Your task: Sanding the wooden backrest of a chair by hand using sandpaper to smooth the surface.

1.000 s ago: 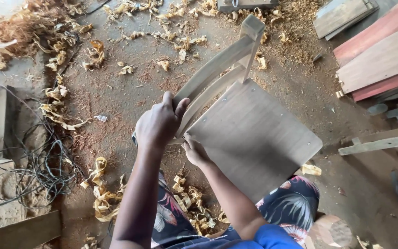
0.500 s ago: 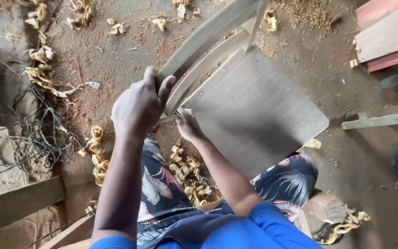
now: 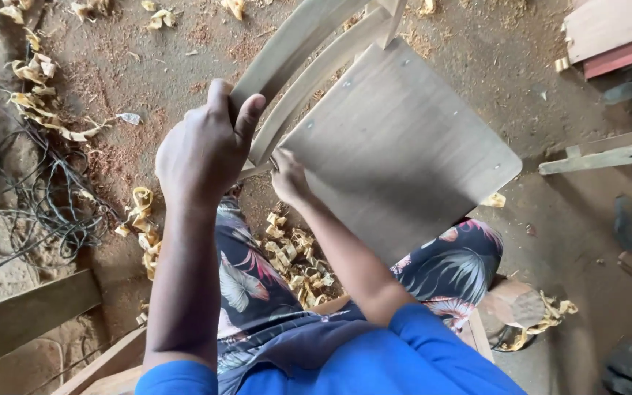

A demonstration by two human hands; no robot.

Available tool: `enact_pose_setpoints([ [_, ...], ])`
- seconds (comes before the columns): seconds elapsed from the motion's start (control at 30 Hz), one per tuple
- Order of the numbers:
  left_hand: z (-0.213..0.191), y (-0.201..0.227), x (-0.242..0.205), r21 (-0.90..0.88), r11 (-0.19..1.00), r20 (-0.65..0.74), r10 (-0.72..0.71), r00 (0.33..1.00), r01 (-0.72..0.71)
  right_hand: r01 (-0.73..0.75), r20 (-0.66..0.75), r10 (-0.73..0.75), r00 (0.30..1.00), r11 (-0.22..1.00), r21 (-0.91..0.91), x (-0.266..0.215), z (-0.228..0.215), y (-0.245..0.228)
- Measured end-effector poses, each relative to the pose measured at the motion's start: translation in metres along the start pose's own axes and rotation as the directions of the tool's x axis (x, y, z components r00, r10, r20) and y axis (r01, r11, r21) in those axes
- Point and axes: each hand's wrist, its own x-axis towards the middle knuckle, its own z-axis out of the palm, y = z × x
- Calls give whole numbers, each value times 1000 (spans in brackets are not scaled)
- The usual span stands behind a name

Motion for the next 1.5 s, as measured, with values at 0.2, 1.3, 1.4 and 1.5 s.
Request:
enact_pose_setpoints([
  [0.2, -1, 1, 0, 17, 1000, 15, -20, 1000, 20, -27, 81, 35, 996, 995, -94, -31, -53, -82],
  [1.3, 2, -45, -16, 372, 914, -491, 341, 802, -161, 126, 128, -150, 980, 976, 175, -39, -94, -108],
  [1.4, 10, -55, -15, -191, 951, -413, 146, 899, -242, 128, 131, -146, 981, 982, 143, -46, -88, -104],
  [1.5, 11, -60, -12, -70, 989, -316, 100, 943, -128, 200, 58, -211, 976, 968, 153, -63, -113, -129],
])
